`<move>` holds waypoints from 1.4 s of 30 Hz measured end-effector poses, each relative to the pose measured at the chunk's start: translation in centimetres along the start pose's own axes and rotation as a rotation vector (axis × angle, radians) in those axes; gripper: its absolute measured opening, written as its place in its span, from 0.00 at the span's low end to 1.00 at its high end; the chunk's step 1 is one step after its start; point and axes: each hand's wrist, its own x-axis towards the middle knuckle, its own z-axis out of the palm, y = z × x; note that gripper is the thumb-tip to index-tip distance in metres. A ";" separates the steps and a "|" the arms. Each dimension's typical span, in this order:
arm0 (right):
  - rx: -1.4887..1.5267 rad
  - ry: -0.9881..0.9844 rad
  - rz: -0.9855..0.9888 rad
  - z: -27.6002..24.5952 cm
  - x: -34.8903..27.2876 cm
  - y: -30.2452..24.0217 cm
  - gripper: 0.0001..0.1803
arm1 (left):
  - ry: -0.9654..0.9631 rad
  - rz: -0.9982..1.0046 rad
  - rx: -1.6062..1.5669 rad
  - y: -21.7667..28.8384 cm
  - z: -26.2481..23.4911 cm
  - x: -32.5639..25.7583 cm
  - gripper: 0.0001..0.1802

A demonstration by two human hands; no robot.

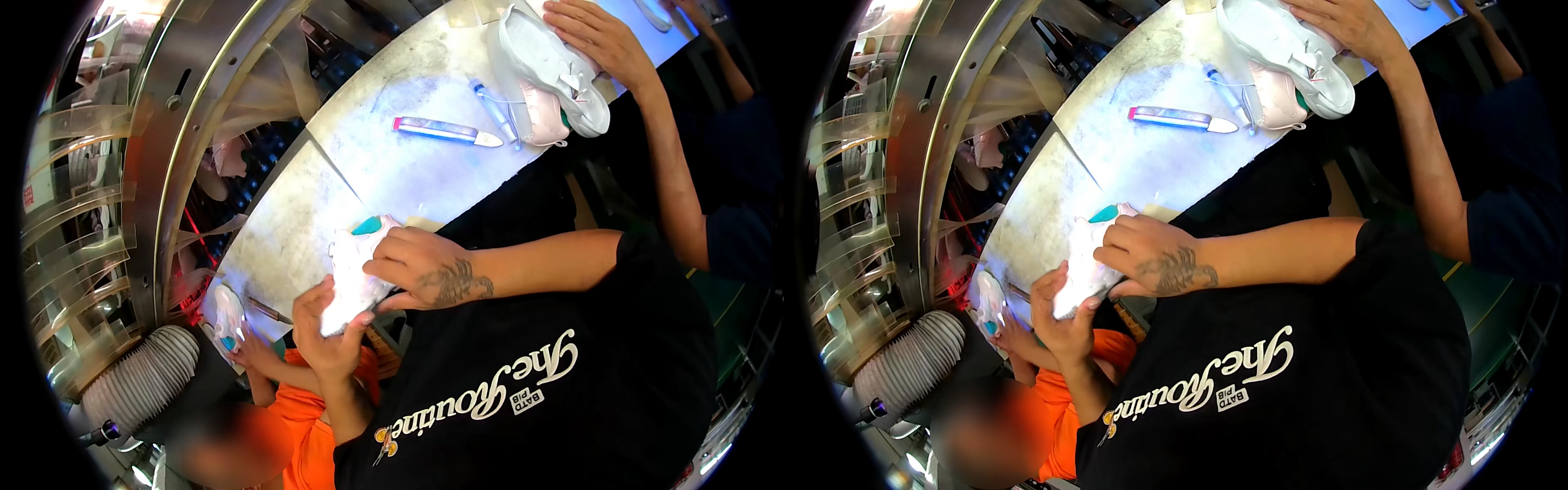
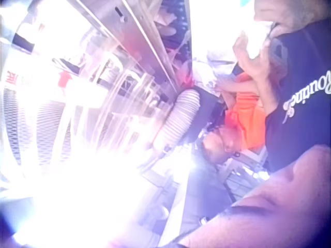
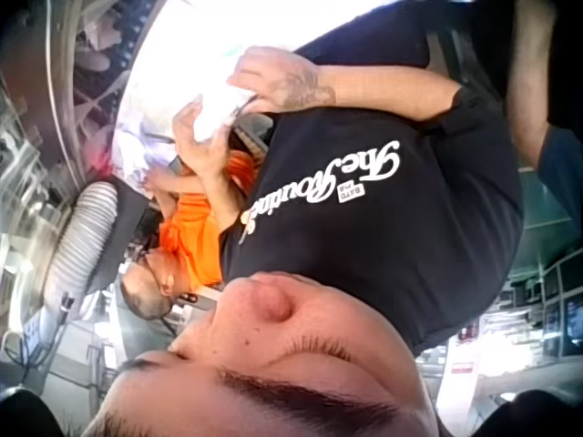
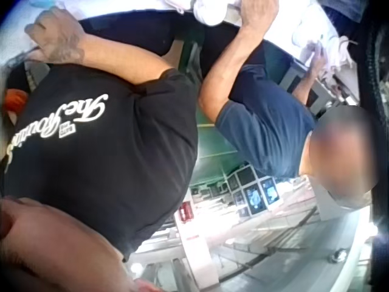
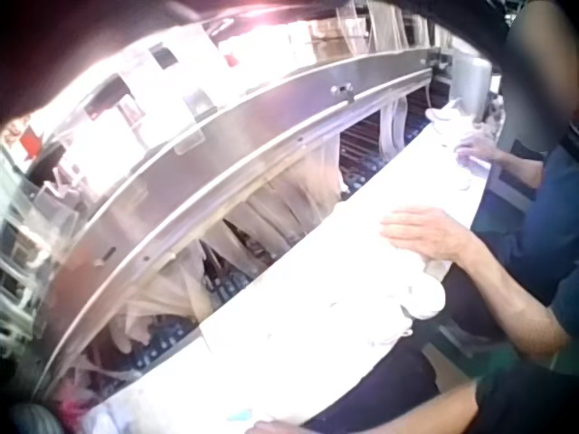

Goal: The person cleans white sneakers on a factory assembly line using a small brush and cleaning solution. They scrub the shoe's surface and sole, then place it on the conveyor belt before picking up the next shoe to repeat the process.

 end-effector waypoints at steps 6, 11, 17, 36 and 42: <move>-0.004 0.085 -0.060 1.4 2.0 0.5 0.21 | 0.136 0.092 0.522 3.0 -0.1 2.5 0.35; 0.034 0.043 -0.070 0.9 2.6 2.0 0.19 | 0.068 0.067 0.497 3.2 0.6 3.1 0.42; 0.238 -0.055 0.171 0.9 4.2 2.1 0.19 | 0.072 0.044 0.502 1.1 -0.3 2.9 0.52; 0.002 -0.121 0.214 3.4 6.0 1.5 0.28 | 0.149 -0.140 0.189 -4.0 0.1 2.3 0.25; 0.180 -0.142 0.296 2.9 6.1 1.7 0.28 | 0.360 -0.015 0.347 -5.7 2.1 3.2 0.19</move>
